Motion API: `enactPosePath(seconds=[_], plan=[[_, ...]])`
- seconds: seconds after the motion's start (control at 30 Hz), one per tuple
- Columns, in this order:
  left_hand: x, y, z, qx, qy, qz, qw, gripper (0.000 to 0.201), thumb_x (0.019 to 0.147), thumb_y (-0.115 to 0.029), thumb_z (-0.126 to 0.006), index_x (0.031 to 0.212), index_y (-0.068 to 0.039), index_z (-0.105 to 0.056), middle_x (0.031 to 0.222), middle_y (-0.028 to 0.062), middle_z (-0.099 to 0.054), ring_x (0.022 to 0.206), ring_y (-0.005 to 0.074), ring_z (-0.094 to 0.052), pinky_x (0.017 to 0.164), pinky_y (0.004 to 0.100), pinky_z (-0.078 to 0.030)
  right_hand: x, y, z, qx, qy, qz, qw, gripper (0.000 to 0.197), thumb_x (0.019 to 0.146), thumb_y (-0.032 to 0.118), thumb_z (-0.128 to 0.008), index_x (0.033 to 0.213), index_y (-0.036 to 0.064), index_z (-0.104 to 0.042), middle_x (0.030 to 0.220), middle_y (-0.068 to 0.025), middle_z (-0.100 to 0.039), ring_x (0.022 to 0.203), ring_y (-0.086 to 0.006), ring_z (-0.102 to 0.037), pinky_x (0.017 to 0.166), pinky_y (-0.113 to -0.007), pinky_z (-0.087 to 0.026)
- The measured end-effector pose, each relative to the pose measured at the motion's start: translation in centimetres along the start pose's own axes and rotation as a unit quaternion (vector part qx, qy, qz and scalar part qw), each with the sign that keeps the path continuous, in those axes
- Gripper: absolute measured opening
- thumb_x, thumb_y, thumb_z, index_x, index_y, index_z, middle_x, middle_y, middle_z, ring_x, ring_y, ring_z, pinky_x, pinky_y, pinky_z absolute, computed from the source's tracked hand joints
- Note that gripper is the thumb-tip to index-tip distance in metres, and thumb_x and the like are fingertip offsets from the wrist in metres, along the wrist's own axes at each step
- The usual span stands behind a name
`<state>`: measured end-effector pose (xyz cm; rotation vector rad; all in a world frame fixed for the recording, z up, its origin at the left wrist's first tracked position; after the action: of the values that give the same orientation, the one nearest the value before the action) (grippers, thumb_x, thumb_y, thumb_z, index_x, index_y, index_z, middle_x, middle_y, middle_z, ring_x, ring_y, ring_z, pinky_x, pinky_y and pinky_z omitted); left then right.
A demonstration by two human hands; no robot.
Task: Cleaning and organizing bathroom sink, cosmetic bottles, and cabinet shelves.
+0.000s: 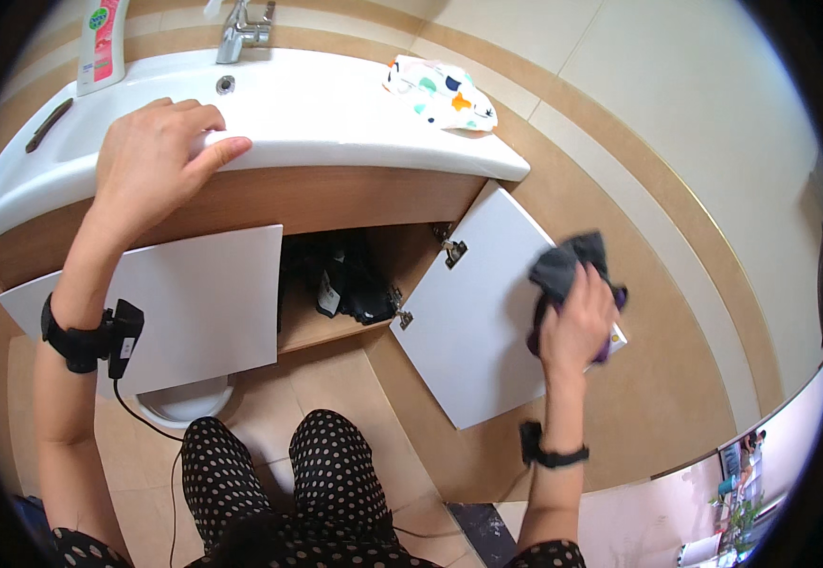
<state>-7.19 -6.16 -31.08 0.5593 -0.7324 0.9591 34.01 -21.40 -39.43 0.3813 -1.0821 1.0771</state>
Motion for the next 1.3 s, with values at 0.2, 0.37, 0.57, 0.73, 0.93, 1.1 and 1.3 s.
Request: enactPosePath(seconds=[0.2,0.37,0.57,0.73,0.93,1.1,1.3], plan=[[0.3,-0.3,-0.4,0.010,0.010,0.003,1.000,0.039,0.089,-0.045,-0.057,0.088,-0.008,-0.068,0.084,0.0069,-0.068,0.078,0.0241,-0.061,0.066,0.0368,-0.047,8.1,7.8,-9.1,-0.028,0.038,-0.017,0.999,0.035,0.083,0.014,-0.053,0.116,0.0054,-0.056,0.104,-0.0073,-0.058,0.103,-0.0241,-0.053,0.091,-0.045,-0.038],[-0.5,1.4,-0.3,0.015,0.002,0.008,1.000,0.040,0.089,-0.047,-0.057,0.089,-0.009,-0.069,0.082,0.0067,-0.068,0.075,0.0241,-0.061,0.065,0.0363,-0.046,7.1,6.6,-7.7,0.020,0.000,0.068,0.997,0.036,0.084,0.011,-0.051,0.120,0.0076,-0.056,0.110,-0.0070,-0.058,0.104,-0.0251,-0.054,0.089,-0.042,-0.040],[-0.6,1.1,-0.7,0.037,-0.025,-0.013,0.999,0.042,0.088,-0.047,-0.057,0.086,-0.007,-0.069,0.077,0.0073,-0.067,0.070,0.0242,-0.061,0.063,0.0351,-0.047,3.9,4.0,-4.9,-0.040,0.058,0.010,0.997,0.044,0.082,0.008,-0.055,0.126,0.0090,-0.056,0.122,-0.0069,-0.057,0.111,-0.0267,-0.053,0.091,-0.046,-0.038],[-0.5,0.9,-0.4,0.050,-0.033,0.000,0.998,0.043,0.088,-0.048,-0.057,0.085,-0.007,-0.070,0.071,0.0082,-0.065,0.068,0.0234,-0.062,0.061,0.0341,-0.047,5.4,9.5,-9.5,-0.166,-0.001,0.033,0.986,0.056,0.089,0.011,-0.047,0.144,0.0137,-0.036,0.151,-0.0052,-0.034,0.137,-0.0232,-0.033,0.098,-0.050,-0.030],[-0.9,1.4,-0.7,0.049,-0.062,-0.012,0.997,0.047,0.088,-0.051,-0.056,0.084,-0.006,-0.069,0.070,0.0090,-0.064,0.066,0.0246,-0.061,0.059,0.0357,-0.047,-0.5,10.8,-12.6,-0.081,0.080,0.161,0.980,0.053,0.087,0.008,-0.046,0.140,0.0087,-0.043,0.149,-0.0062,-0.038,0.126,-0.0203,-0.046,0.093,-0.041,-0.036],[-0.5,0.2,0.1,0.042,-0.070,-0.012,0.997,0.051,0.088,-0.054,-0.054,0.079,-0.006,-0.068,0.067,0.0095,-0.063,0.066,0.0246,-0.062,0.059,0.0360,-0.047,-12.5,10.0,-15.8,-0.034,0.221,0.322,0.920,0.049,0.087,0.014,-0.046,0.136,0.0101,-0.049,0.145,-0.0047,-0.043,0.124,-0.0190,-0.047,0.102,-0.045,-0.032],[-1.1,0.6,-0.1,0.063,-0.089,-0.028,0.994,0.052,0.089,-0.056,-0.052,0.077,-0.008,-0.067,0.063,0.0081,-0.062,0.062,0.0239,-0.061,0.055,0.0352,-0.046,0.1,9.0,-8.5,-0.032,0.135,0.137,0.981,0.044,0.088,0.008,-0.046,0.130,0.0144,-0.055,0.157,-0.0067,-0.023,0.144,-0.0255,-0.023,0.110,-0.059,-0.021]])
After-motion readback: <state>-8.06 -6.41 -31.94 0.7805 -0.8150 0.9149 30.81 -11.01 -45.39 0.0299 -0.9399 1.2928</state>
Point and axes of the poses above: each hand's wrist, its own x-axis towards the middle knuckle, its own z-axis out of the back of the hand, y = z × x, the point moved 6 cm from there along x, towards the middle knuckle
